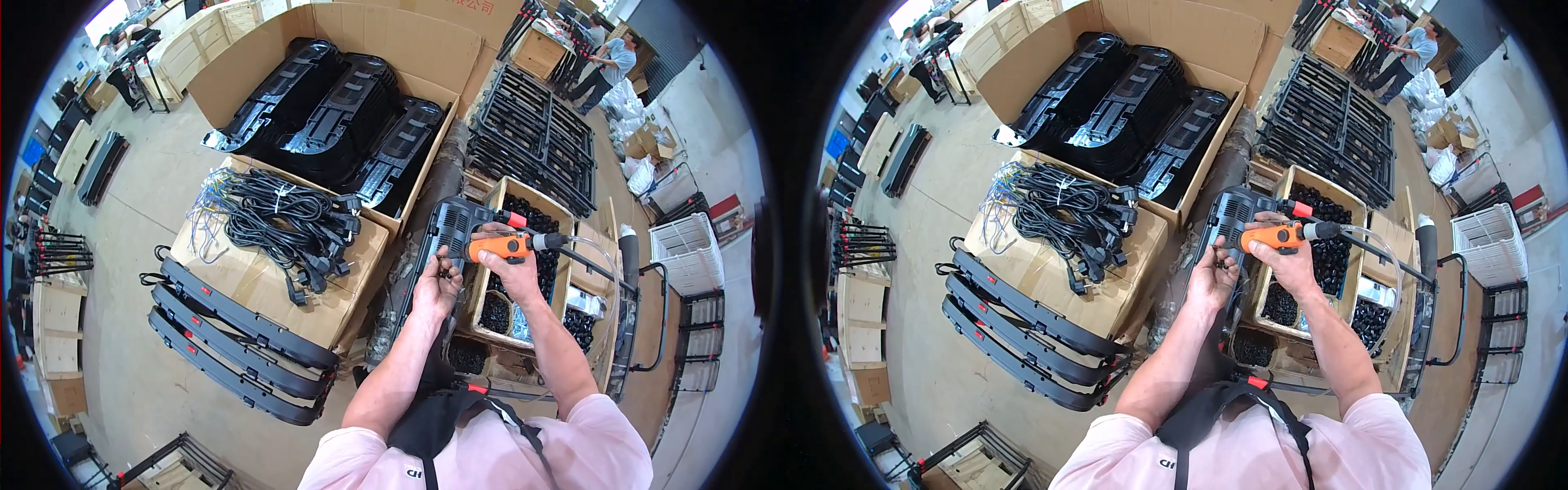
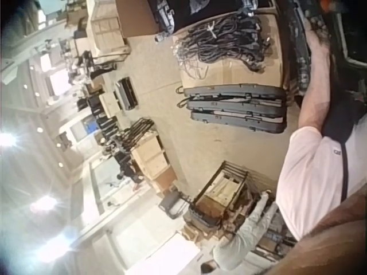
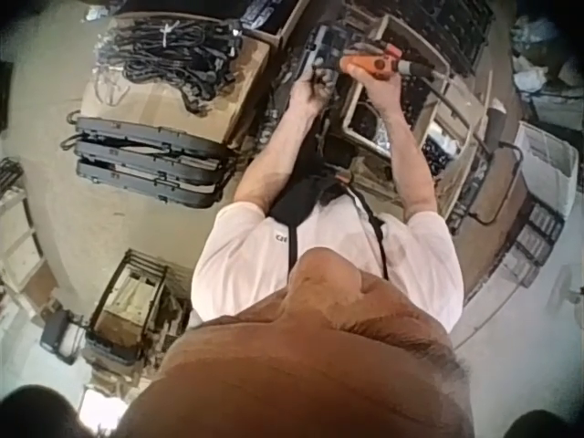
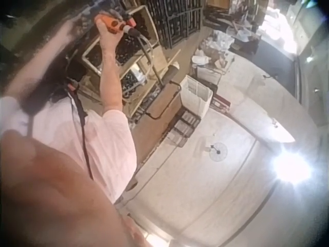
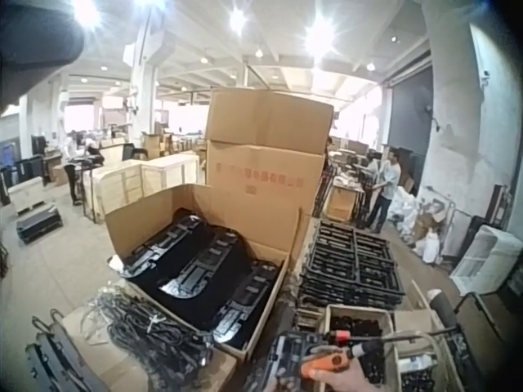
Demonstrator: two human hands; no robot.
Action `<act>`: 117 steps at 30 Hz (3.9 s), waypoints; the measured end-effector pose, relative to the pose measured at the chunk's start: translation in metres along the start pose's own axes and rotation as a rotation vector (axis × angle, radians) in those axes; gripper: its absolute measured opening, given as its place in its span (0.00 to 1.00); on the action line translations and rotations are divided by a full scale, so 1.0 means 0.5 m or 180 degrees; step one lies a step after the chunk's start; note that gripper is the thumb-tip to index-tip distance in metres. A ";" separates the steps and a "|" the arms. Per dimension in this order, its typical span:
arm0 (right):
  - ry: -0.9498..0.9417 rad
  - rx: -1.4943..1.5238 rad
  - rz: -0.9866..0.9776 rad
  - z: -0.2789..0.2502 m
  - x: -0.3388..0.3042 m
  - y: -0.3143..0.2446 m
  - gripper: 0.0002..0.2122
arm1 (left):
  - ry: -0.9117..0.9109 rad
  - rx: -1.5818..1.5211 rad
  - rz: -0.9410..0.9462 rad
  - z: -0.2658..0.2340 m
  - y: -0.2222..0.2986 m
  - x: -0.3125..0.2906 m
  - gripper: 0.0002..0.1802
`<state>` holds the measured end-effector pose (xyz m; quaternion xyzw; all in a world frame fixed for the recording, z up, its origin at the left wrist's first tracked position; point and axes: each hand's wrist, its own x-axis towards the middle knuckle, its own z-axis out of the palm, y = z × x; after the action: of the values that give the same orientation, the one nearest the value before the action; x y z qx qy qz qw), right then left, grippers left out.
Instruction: Assembling components of a handheld power tool, specifically a leaf blower, using an electric screwdriver and fasteners.
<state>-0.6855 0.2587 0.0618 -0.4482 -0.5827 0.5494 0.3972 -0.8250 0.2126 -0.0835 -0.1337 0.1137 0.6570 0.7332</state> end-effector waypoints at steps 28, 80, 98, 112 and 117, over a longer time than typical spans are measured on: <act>-0.0066 -0.1380 -0.0190 0.083 0.149 0.049 0.15 | 0.0382 0.1719 -0.0256 -0.019 -0.059 -0.149 0.12; -0.0572 -0.0143 0.0163 0.117 -0.203 0.048 0.25 | 0.0902 0.0981 -0.0176 -0.087 -0.042 -0.328 0.19; -0.0952 -0.0946 -0.0170 0.184 -0.158 0.042 0.14 | 0.0710 0.1196 0.0137 -0.133 -0.018 -0.336 0.16; -0.0784 -0.0019 0.0185 0.107 -0.240 -0.014 0.27 | 0.1218 0.0407 0.0385 -0.132 -0.009 -0.314 0.16; -0.0698 0.0007 0.0309 0.098 -0.247 0.004 0.29 | 0.0956 0.0235 0.0345 -0.134 -0.003 -0.315 0.15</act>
<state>-0.6974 0.1262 0.0593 -0.4127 -0.5997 0.6143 0.3045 -0.8403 0.0426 -0.0922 -0.1971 0.2531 0.6635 0.6759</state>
